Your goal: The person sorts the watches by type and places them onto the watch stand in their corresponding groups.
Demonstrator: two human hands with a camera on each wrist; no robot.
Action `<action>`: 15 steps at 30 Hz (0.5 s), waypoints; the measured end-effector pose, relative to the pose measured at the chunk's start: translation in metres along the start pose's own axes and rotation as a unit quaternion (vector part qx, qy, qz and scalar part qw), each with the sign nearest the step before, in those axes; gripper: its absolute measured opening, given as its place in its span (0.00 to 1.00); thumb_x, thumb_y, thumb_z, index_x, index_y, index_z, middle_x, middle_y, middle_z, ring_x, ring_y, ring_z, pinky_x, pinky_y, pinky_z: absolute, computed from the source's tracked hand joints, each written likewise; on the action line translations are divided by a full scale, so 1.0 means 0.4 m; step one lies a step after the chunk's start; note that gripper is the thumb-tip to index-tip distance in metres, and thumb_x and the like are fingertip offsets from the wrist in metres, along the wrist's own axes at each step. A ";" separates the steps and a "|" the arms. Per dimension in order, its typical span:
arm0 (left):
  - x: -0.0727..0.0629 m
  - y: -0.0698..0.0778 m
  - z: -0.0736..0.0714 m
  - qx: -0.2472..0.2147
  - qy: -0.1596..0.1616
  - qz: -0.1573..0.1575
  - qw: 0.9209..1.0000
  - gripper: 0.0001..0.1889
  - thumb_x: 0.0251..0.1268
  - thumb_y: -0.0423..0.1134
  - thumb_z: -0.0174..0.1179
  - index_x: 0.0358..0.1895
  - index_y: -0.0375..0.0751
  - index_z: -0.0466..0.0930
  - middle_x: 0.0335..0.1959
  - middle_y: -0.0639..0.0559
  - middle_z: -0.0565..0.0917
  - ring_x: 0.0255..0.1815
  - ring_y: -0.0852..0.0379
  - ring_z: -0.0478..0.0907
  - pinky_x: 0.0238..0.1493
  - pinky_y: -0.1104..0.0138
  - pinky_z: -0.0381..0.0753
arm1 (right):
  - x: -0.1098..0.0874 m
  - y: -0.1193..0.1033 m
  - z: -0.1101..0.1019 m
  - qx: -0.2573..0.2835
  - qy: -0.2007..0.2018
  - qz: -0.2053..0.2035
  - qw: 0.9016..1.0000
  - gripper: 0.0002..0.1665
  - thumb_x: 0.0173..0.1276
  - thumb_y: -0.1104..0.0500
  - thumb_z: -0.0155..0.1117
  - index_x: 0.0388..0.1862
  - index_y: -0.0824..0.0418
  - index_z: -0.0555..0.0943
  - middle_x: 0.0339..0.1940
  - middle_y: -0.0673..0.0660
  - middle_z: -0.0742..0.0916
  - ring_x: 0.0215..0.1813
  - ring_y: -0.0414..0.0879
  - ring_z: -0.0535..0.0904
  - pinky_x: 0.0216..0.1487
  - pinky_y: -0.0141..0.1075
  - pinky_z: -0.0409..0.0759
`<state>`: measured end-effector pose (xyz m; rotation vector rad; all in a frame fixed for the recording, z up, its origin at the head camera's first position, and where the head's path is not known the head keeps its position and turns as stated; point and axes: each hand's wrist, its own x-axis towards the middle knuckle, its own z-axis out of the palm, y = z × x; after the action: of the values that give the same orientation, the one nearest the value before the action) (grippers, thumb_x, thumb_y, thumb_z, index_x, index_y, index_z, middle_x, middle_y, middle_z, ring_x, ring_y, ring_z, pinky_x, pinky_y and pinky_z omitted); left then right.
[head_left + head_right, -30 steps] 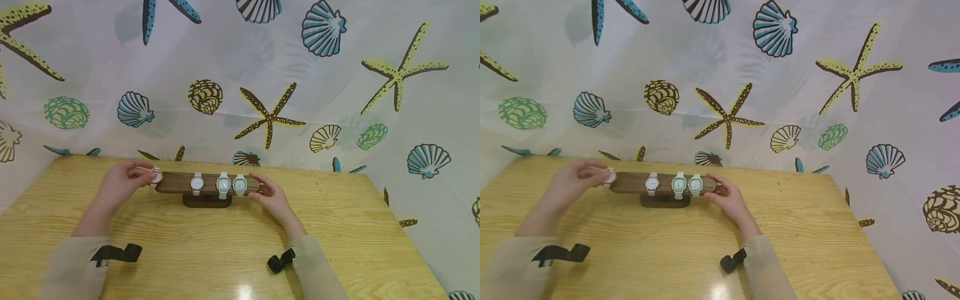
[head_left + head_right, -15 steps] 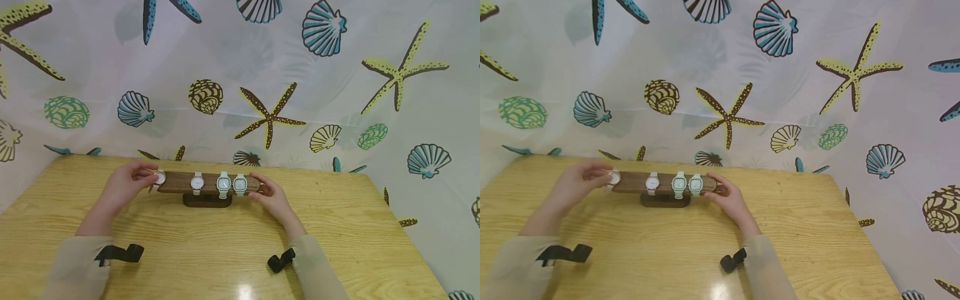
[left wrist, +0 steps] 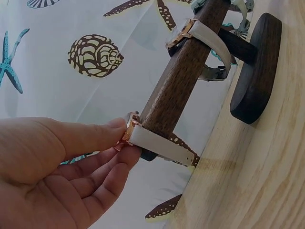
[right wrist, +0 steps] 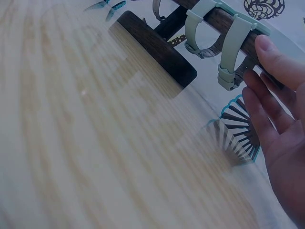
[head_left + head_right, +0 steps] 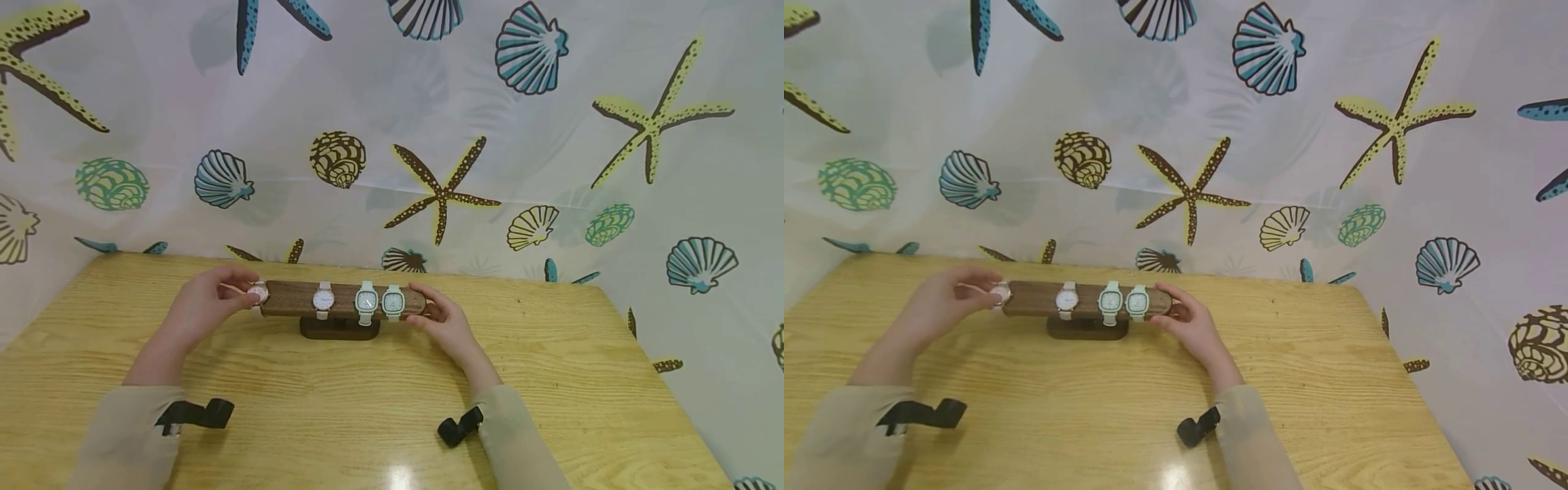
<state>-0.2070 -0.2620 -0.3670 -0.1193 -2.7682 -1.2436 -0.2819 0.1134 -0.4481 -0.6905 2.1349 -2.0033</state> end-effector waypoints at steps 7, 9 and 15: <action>0.003 -0.015 -0.003 -0.017 -0.025 0.024 0.999 0.25 0.57 0.32 0.68 0.59 0.31 0.74 0.45 0.38 0.81 0.40 0.51 0.81 0.35 0.70 0.81 | -0.011 -0.037 0.009 -0.007 0.002 0.002 1.000 0.34 0.63 0.69 0.65 0.69 0.62 0.68 0.63 0.64 0.76 0.55 0.51 0.78 0.51 0.35 0.79; 0.004 -0.020 -0.004 -0.014 -0.026 0.030 0.999 0.26 0.57 0.32 0.68 0.59 0.31 0.74 0.44 0.39 0.81 0.38 0.52 0.81 0.35 0.71 0.81 | -0.017 -0.052 0.013 -0.010 0.003 0.000 1.000 0.34 0.63 0.68 0.65 0.69 0.63 0.68 0.62 0.65 0.76 0.54 0.50 0.78 0.51 0.35 0.79; 0.008 -0.039 -0.002 0.005 -0.013 0.049 0.999 0.25 0.59 0.38 0.68 0.59 0.34 0.76 0.52 0.37 0.79 0.49 0.41 0.78 0.48 0.56 0.80 | -0.021 -0.063 0.016 -0.017 0.003 -0.002 1.000 0.33 0.63 0.68 0.65 0.68 0.62 0.70 0.63 0.63 0.76 0.52 0.48 0.79 0.50 0.34 0.79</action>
<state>-0.2119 -0.2729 -0.3774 -0.2681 -2.7528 -1.2137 -0.2660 0.1105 -0.4259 -0.6942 2.1766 -1.9788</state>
